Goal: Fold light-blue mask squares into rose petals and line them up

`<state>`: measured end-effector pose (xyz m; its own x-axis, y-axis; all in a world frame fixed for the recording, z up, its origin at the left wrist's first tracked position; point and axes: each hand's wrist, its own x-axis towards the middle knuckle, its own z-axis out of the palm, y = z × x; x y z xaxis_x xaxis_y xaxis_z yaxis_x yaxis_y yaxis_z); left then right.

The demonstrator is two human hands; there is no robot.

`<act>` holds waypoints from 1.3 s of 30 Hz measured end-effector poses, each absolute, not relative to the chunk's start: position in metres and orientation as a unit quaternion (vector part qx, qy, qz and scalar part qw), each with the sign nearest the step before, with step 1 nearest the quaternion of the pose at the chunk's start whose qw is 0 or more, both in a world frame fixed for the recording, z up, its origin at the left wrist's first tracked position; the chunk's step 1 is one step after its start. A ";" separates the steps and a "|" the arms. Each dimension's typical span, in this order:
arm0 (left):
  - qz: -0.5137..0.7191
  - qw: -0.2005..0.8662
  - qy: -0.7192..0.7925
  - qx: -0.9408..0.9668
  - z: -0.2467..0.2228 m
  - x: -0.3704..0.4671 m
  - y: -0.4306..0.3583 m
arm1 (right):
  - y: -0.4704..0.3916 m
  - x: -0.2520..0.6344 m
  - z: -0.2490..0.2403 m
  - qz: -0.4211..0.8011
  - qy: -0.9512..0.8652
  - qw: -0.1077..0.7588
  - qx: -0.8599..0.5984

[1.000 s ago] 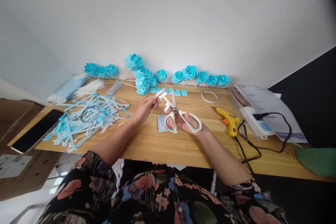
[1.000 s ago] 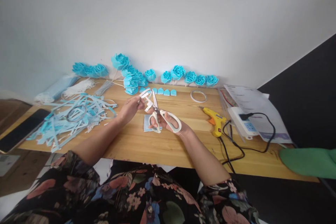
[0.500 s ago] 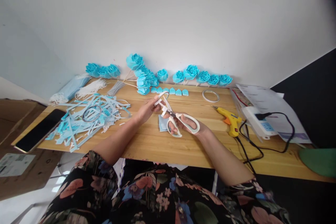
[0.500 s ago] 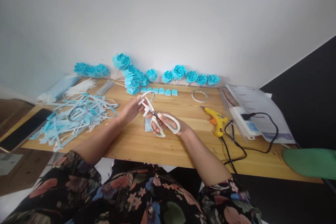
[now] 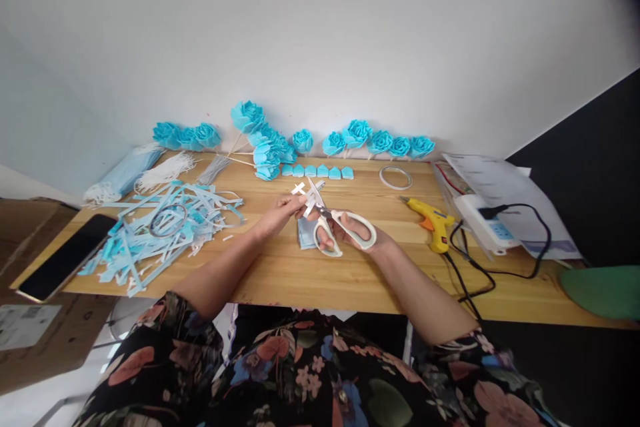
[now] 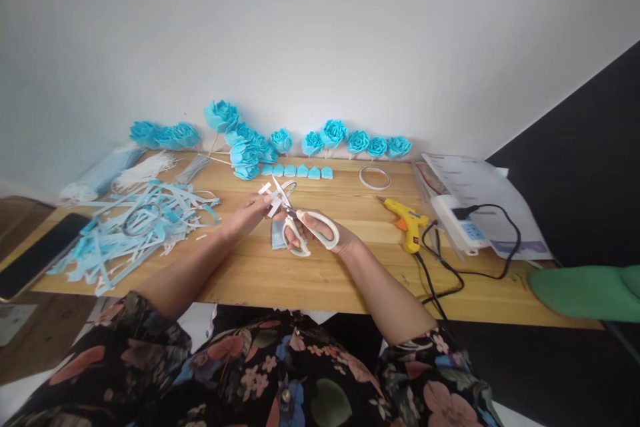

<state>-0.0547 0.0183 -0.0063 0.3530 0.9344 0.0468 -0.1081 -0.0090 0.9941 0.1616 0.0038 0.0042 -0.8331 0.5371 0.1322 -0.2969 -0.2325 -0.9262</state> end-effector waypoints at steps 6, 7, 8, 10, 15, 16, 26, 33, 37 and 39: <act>0.449 0.571 0.333 0.601 -0.008 -0.054 0.018 | 0.006 0.161 -0.001 0.801 -0.528 0.265 -0.098; 0.447 0.570 0.333 0.604 -0.007 -0.054 0.017 | 0.007 0.161 -0.002 0.808 -0.519 0.262 -0.096; 0.445 0.570 0.333 0.605 -0.006 -0.054 0.017 | 0.008 0.161 -0.002 0.815 -0.510 0.259 -0.094; 0.442 0.569 0.335 0.607 -0.004 -0.054 0.016 | 0.009 0.161 -0.003 0.824 -0.494 0.260 -0.094; 0.437 0.563 0.339 0.614 -0.001 -0.055 0.015 | 0.008 0.160 -0.004 0.836 -0.468 0.273 -0.082; 0.438 0.562 0.339 0.615 -0.002 -0.054 0.015 | 0.008 0.160 -0.005 0.838 -0.465 0.275 -0.076; 0.468 0.567 0.312 0.602 -0.001 -0.052 0.017 | 0.007 0.162 -0.005 0.849 -0.456 0.257 -0.074; 0.480 0.562 0.352 0.574 -0.003 -0.054 0.017 | 0.007 0.161 -0.006 0.856 -0.443 0.256 -0.073; 0.477 0.585 0.346 0.557 -0.003 -0.053 0.017 | 0.007 0.160 -0.005 0.865 -0.427 0.253 -0.077; 0.482 0.592 0.343 0.547 -0.004 -0.052 0.017 | 0.008 0.160 -0.005 0.866 -0.425 0.252 -0.072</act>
<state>-0.0523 0.0170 -0.0041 0.2985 0.9467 0.1214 -0.1953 -0.0640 0.9787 0.1601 0.0080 -0.0048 -0.8623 0.4986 0.0889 -0.3754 -0.5114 -0.7730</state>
